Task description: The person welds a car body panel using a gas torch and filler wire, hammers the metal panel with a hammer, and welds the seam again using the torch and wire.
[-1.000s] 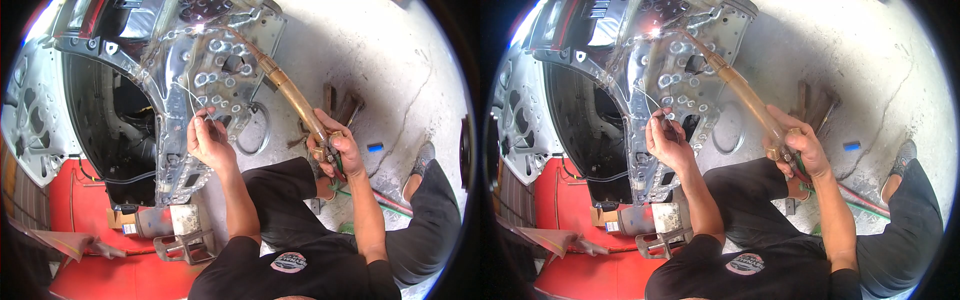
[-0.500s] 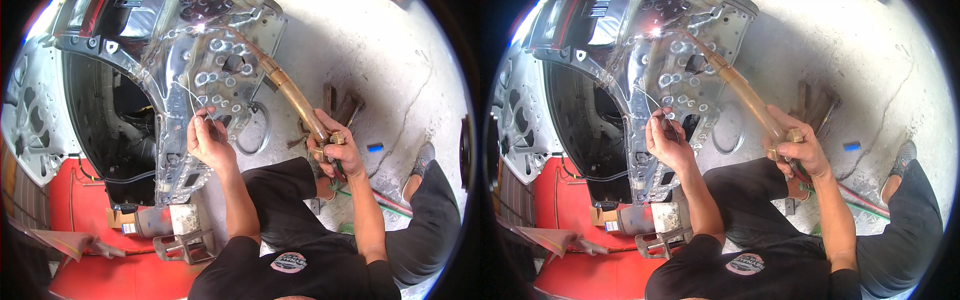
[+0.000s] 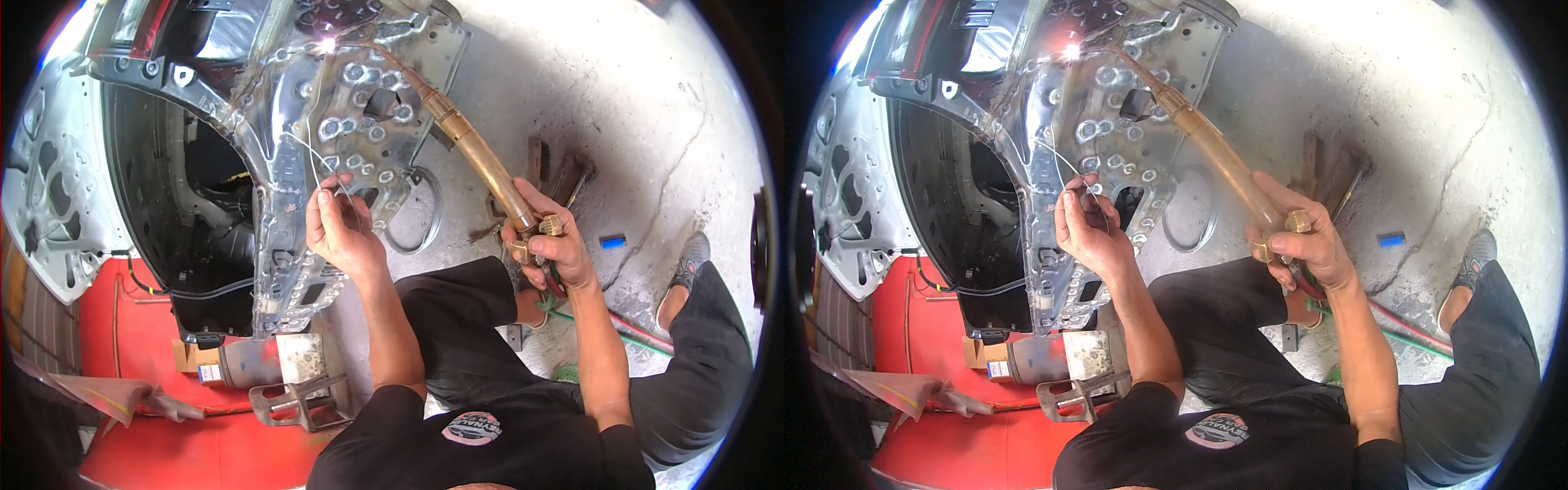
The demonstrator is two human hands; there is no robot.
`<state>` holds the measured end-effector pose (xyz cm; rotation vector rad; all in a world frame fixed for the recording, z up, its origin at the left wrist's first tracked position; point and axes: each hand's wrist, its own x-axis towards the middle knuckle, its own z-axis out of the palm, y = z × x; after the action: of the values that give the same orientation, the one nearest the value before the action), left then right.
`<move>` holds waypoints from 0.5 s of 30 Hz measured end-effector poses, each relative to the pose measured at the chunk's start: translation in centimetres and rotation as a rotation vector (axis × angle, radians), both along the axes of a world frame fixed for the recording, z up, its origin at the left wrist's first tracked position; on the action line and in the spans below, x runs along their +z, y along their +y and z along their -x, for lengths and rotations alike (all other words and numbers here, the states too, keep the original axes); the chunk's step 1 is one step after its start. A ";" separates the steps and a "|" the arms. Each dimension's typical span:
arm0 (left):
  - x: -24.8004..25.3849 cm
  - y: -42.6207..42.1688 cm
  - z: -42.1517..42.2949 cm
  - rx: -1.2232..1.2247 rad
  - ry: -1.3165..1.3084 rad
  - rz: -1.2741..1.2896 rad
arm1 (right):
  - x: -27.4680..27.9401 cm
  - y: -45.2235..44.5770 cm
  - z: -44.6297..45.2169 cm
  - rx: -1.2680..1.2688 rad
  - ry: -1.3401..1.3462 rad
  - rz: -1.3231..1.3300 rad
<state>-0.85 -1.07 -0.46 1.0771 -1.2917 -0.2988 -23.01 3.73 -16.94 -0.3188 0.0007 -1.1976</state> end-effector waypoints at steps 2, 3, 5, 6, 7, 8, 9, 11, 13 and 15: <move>0.0 0.0 -0.1 0.000 0.000 -0.003 | -0.1 0.0 -0.1 -0.001 0.000 0.002; 0.0 0.0 -0.1 0.001 -0.001 -0.003 | -0.1 0.0 0.0 0.000 0.001 0.006; 0.1 0.0 0.1 0.002 -0.004 -0.003 | -0.1 0.0 0.0 0.002 0.004 0.013; 0.1 0.0 0.1 -0.002 -0.008 -0.003 | -0.2 0.0 0.0 -0.002 -0.004 0.016; 0.1 0.0 0.0 -0.005 -0.012 -0.003 | -0.3 0.0 -0.1 -0.005 -0.011 0.018; 0.1 0.0 -0.1 -0.009 -0.016 -0.003 | -0.3 0.0 -0.2 -0.008 -0.018 0.021; 0.0 0.0 -0.1 -0.007 -0.015 -0.002 | -0.3 0.0 -0.2 -0.013 -0.030 0.014; 0.0 0.0 -0.1 -0.002 -0.013 0.001 | -0.2 0.0 -0.3 -0.024 -0.054 0.000; 0.0 0.0 -0.1 -0.008 -0.012 0.002 | -0.5 0.0 -0.5 -0.038 -0.056 -0.002; 0.0 0.0 -0.1 -0.009 -0.008 0.001 | -0.5 0.0 -0.5 -0.039 -0.056 -0.002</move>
<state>-0.72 -1.07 -0.46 1.0731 -1.3042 -0.3003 -22.47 3.74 -17.47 -0.2839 -0.0409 -1.2448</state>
